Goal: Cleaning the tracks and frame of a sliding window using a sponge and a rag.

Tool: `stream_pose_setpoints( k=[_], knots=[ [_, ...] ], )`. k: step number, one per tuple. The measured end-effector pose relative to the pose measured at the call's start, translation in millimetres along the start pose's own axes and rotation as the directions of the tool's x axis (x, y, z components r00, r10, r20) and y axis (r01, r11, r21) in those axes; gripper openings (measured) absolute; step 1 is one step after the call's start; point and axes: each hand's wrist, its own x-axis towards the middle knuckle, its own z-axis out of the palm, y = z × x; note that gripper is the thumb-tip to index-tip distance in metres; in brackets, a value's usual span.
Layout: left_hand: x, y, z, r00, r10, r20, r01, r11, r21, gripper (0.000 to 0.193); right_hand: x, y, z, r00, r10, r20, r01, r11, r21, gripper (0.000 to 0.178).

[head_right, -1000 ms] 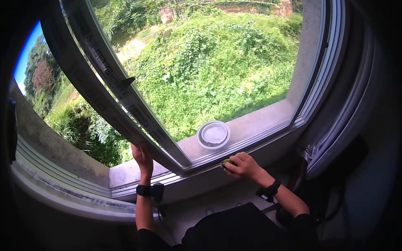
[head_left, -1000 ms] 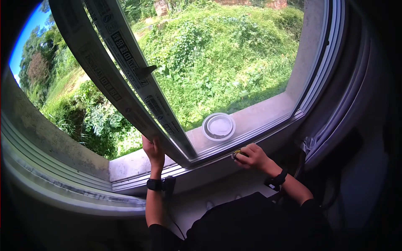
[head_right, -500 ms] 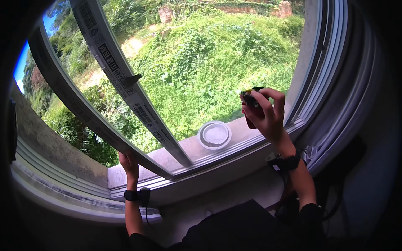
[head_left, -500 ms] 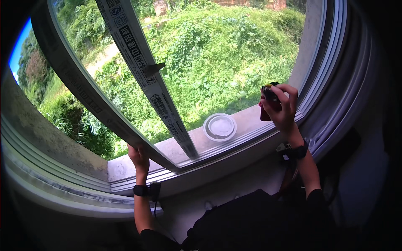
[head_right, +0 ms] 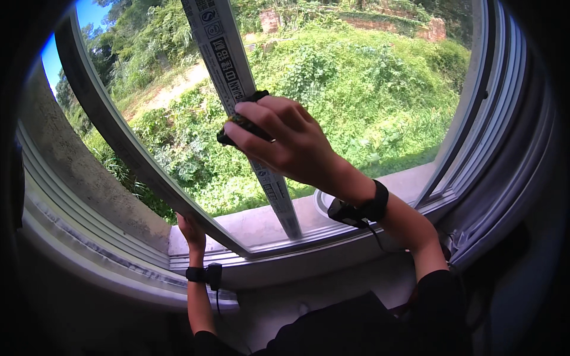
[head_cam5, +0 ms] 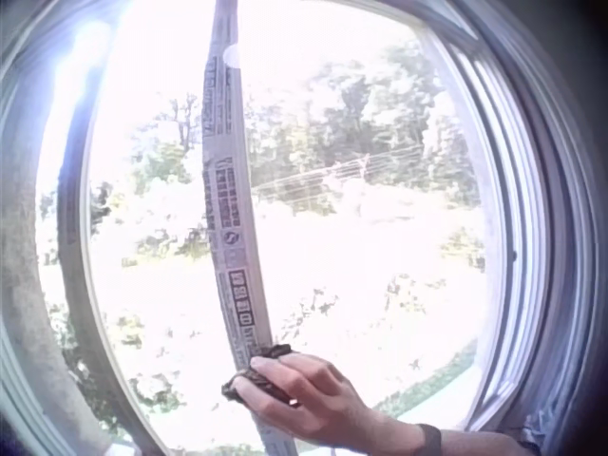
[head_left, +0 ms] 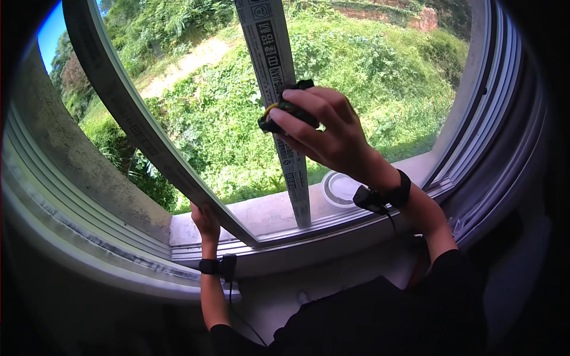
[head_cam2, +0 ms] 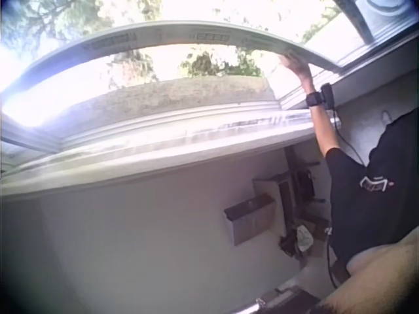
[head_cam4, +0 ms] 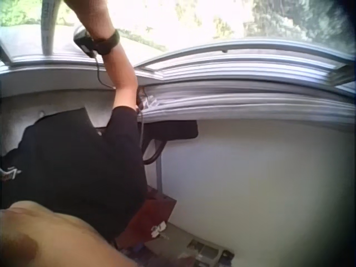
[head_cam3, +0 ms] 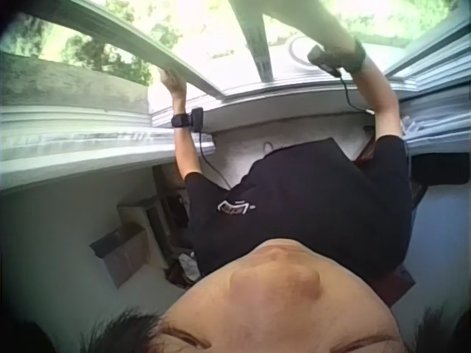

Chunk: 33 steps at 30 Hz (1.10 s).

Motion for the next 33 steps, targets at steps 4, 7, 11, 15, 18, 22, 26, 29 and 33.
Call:
stream_pose_setpoints(
  k=[4,7,11,15,18,22,26,29,33],
  knots=[
    [2.3,0.6,12.9,1.000,0.012,-0.012,-0.012,1.000,-0.006,0.061,-90.7,-49.8,44.4,0.924,-0.287,0.254,0.264,0.957,0.121,0.023],
    [-1.7,-8.9,10.2,0.999,-0.034,-0.026,0.034,0.999,-0.023,0.061,-150.3,-73.6,60.2,0.806,-0.489,0.333,0.446,0.872,0.201,0.018],
    [-4.1,-9.7,16.3,0.996,-0.084,-0.027,0.080,0.990,-0.119,0.056,-106.3,-55.5,50.7,0.898,-0.351,0.265,0.337,0.936,0.098,0.022],
    [-5.0,1.2,14.7,0.996,-0.049,-0.072,0.041,0.994,-0.100,0.054,20.7,-13.7,30.1,0.997,-0.080,-0.009,0.079,0.989,-0.122,0.029],
    [-3.7,11.9,14.5,0.994,-0.057,-0.098,0.046,0.993,-0.108,0.056,45.4,-11.3,38.3,0.989,0.015,-0.144,-0.024,0.998,-0.063,0.039],
    [-4.3,15.2,25.5,0.987,-0.100,-0.122,0.081,0.985,-0.150,0.057,-53.8,-58.7,66.7,0.957,-0.226,0.182,0.234,0.972,-0.029,0.029],
    [-2.9,19.5,22.1,0.985,-0.102,-0.137,0.077,0.981,-0.177,0.052,-142.2,-78.3,71.1,0.825,-0.464,0.323,0.409,0.884,0.224,0.021],
    [-2.6,18.5,19.9,0.988,-0.078,-0.133,0.061,0.990,-0.130,0.052,-125.7,-69.4,59.1,0.829,-0.449,0.332,0.389,0.891,0.233,0.018],
    [-7.5,14.4,19.7,0.983,-0.062,-0.173,0.042,0.992,-0.120,0.054,-26.5,-27.6,22.2,0.984,-0.074,0.165,0.081,0.996,-0.034,0.035]
  ],
)
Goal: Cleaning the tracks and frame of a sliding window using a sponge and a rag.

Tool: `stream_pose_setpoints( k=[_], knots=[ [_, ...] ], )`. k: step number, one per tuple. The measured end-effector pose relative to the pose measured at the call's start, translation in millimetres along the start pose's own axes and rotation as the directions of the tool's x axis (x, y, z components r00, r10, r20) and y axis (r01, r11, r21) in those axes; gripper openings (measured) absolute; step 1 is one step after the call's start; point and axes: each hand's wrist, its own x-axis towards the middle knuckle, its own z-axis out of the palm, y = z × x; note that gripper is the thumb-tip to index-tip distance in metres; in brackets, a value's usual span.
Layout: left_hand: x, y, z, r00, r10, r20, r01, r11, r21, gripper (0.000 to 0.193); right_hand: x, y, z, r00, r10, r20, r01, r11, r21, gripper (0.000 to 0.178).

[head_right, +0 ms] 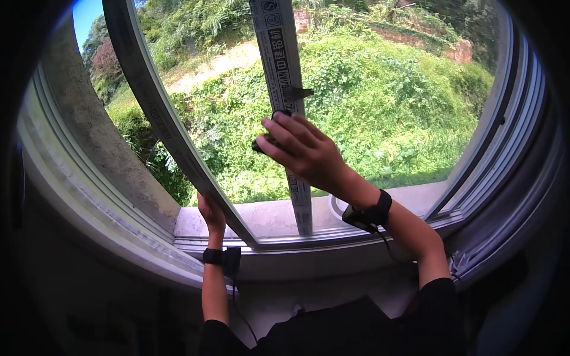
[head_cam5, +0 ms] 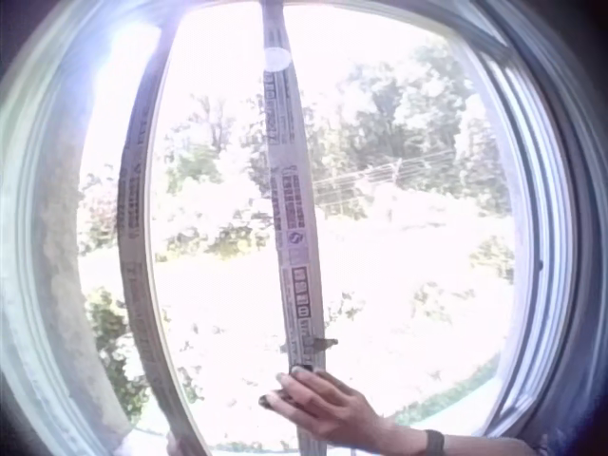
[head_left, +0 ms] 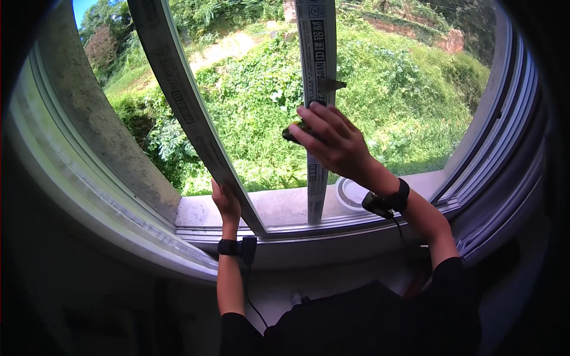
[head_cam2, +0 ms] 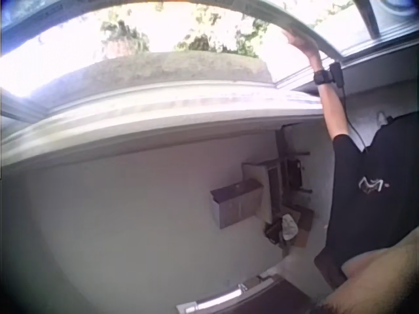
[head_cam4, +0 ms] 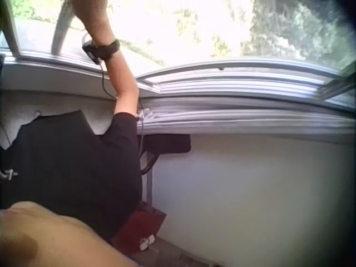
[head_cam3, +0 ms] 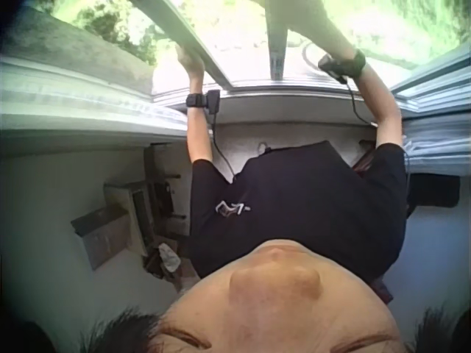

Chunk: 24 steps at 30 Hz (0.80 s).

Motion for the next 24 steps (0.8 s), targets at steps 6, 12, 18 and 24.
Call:
stream_pose_setpoints(
  k=[6,12,18,24],
  knots=[
    [-5.1,0.4,0.1,0.996,-0.092,0.005,0.092,0.993,-0.071,0.054,0.7,-28.3,20.7,0.999,-0.050,0.013,0.051,0.998,-0.028,0.029],
    [-3.3,1.2,-12.7,0.994,-0.077,0.071,0.081,0.996,-0.046,0.052,-61.5,-81.5,56.7,0.974,-0.208,0.093,0.182,0.956,0.230,0.025],
    [-3.8,1.8,-14.0,0.998,-0.054,-0.011,0.053,0.997,-0.062,0.052,-74.0,-55.0,15.1,0.998,0.019,0.064,-0.027,0.992,0.123,0.030],
    [-9.0,-1.4,-12.3,0.996,-0.087,-0.008,0.086,0.993,-0.077,0.051,-33.6,-76.5,40.4,0.991,-0.011,0.132,0.011,1.000,-0.006,0.036]
  ],
)
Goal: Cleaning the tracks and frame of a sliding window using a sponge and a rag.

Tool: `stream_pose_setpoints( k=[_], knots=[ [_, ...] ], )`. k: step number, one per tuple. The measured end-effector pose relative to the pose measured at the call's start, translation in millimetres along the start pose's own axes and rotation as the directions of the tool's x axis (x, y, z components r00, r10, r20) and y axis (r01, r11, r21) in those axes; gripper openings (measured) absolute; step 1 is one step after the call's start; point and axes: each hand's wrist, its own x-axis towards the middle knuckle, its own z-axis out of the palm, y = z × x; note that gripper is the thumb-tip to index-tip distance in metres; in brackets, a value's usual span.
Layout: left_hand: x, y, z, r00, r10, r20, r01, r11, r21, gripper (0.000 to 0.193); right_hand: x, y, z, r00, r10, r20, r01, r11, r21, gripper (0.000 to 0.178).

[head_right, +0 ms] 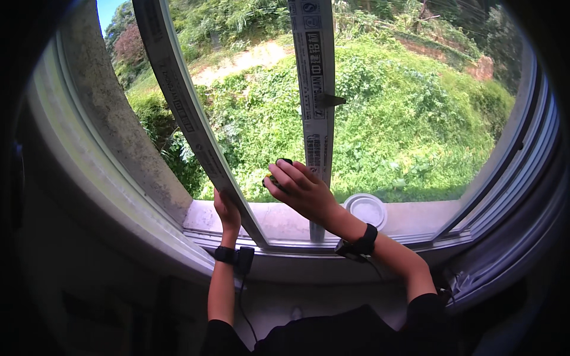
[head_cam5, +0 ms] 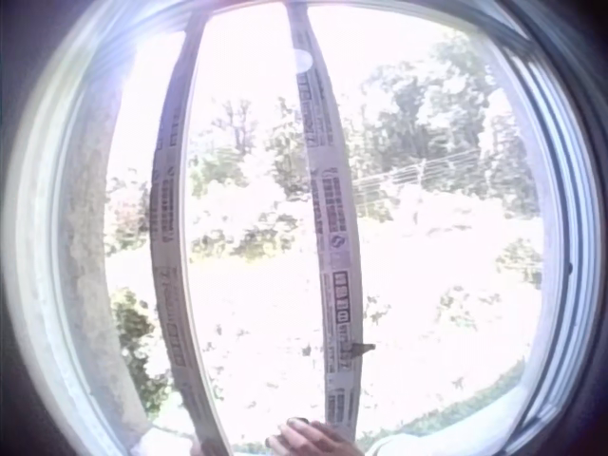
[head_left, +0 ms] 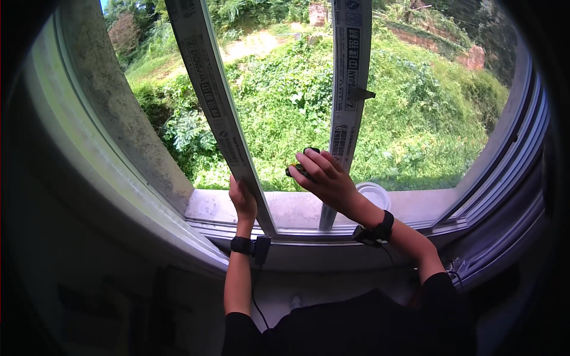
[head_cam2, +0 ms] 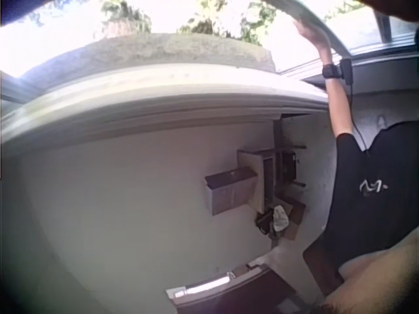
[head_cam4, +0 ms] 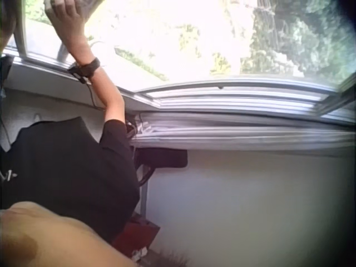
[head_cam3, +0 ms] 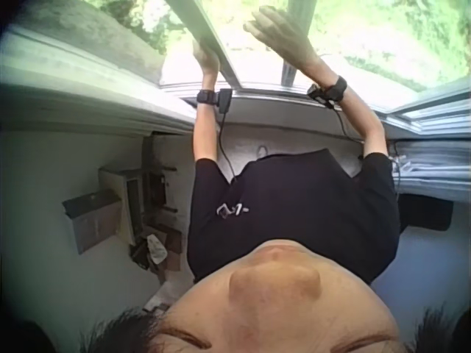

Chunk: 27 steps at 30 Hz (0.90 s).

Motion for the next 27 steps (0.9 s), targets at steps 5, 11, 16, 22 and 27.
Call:
stream_pose_setpoints(
  k=[5,11,16,22,27],
  knots=[
    [-1.4,11.5,6.7,0.999,-0.007,0.040,0.007,1.000,0.007,0.052,43.2,-23.8,20.6,1.000,-0.019,-0.020,0.022,0.985,0.173,0.037],
    [2.9,4.8,-15.7,0.999,-0.011,0.037,0.009,0.999,0.044,0.054,-17.5,-43.3,0.6,0.989,-0.149,-0.003,0.138,0.907,0.397,0.035],
    [-40.0,25.3,-34.1,0.996,-0.087,0.031,0.078,0.972,0.220,0.030,-82.0,-60.5,-12.5,0.973,-0.124,0.194,-0.021,0.791,0.611,0.039],
    [-204.7,58.6,-165.2,0.782,-0.584,0.220,0.371,0.719,0.588,0.019,-131.6,-116.0,8.8,0.931,0.003,0.365,-0.309,0.535,0.786,0.040],
    [-412.5,91.8,-325.5,0.457,-0.869,-0.192,0.392,0.003,0.920,0.026,-109.0,-188.0,23.9,0.868,-0.171,0.467,-0.401,0.314,0.861,0.041]
  ],
)
